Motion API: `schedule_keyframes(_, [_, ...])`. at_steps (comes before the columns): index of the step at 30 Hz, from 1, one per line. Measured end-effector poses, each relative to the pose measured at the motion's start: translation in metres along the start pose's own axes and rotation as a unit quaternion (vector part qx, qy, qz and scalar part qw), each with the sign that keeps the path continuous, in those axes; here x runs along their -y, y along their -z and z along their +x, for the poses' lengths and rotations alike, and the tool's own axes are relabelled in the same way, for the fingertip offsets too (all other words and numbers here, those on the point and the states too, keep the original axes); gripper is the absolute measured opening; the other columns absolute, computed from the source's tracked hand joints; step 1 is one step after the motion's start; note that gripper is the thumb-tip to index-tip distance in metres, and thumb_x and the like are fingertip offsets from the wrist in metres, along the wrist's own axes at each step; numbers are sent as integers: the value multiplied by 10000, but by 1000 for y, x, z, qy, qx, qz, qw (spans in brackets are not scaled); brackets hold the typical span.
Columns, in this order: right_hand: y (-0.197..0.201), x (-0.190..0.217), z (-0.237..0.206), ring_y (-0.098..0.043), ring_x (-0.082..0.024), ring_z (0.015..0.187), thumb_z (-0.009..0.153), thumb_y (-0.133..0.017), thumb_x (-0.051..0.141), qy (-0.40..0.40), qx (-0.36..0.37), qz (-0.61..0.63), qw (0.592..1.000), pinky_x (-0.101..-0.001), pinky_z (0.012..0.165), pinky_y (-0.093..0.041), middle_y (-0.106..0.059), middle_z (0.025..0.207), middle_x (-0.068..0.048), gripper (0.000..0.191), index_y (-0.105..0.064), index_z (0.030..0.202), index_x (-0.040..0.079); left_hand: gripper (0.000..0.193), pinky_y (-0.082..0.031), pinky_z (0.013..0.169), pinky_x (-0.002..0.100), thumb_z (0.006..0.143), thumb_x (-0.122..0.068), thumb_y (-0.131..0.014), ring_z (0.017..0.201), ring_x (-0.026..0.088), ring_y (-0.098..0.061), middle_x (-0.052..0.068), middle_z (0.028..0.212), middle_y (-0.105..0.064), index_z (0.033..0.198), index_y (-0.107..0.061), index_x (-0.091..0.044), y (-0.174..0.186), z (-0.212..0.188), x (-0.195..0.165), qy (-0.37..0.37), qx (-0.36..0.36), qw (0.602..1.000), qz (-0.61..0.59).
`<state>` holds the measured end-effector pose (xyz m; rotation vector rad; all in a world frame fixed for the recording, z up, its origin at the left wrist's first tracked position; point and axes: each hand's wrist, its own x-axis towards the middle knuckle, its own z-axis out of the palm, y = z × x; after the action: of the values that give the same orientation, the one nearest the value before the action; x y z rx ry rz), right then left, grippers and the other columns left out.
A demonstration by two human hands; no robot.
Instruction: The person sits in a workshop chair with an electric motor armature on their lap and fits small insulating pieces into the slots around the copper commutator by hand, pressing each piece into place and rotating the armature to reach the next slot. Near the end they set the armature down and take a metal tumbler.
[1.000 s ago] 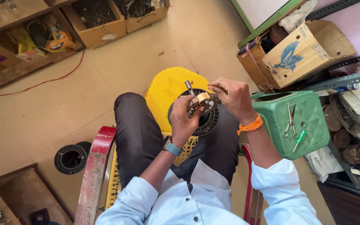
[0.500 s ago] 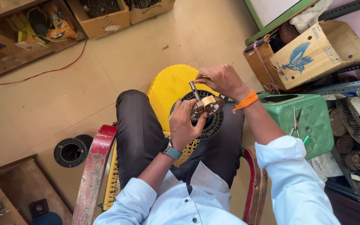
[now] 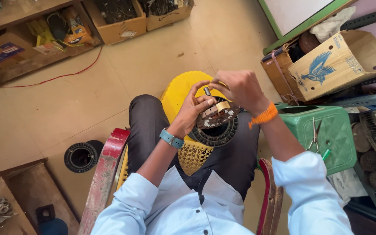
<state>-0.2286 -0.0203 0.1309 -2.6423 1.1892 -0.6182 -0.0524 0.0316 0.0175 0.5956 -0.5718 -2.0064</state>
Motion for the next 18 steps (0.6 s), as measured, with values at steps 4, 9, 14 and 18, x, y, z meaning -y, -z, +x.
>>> schedule_keyframes(4, [22, 49, -38, -655, -236, 653, 941, -801, 160, -62, -85, 28, 994, -340, 585, -487, -685, 791, -97, 152, -699, 894, 58, 241, -571, 898, 282, 1001, 2, -666, 998, 114, -697, 61, 1056, -740, 1237, -619, -14, 14, 5, 16, -75, 15, 990, 120])
schedule_keyframes(9, [2, 95, -83, -380, -89, 512, 904, -802, 103, -320, -158, 119, 927, -287, 476, -300, -439, 571, -12, 120, -729, 883, 10, 80, -561, 883, 261, 977, -4, -678, 959, 112, -698, 31, 1009, -754, 1043, -721, 11, 23, 12, 17, -122, 29, 970, 210])
schedule_keyframes(14, [-33, 115, -101, -330, -20, 554, 913, -759, 88, -407, -202, 234, 860, -270, 472, -245, -386, 595, 59, 128, -709, 858, -16, 92, -523, 1003, 312, 960, 7, -675, 1164, 162, -656, 57, 1037, -761, 1028, -736, 20, 25, 14, 1, -138, 57, 935, 321])
schedule_keyframes(18, [-57, 109, -117, -332, -32, 546, 925, -748, 101, -419, -210, 245, 849, -272, 474, -278, -383, 576, 42, 153, -689, 855, -22, 104, -497, 1062, 348, 986, -65, -683, 1287, 194, -641, 66, 1052, -752, 1039, -734, 9, 18, 11, -10, -140, 69, 936, 315])
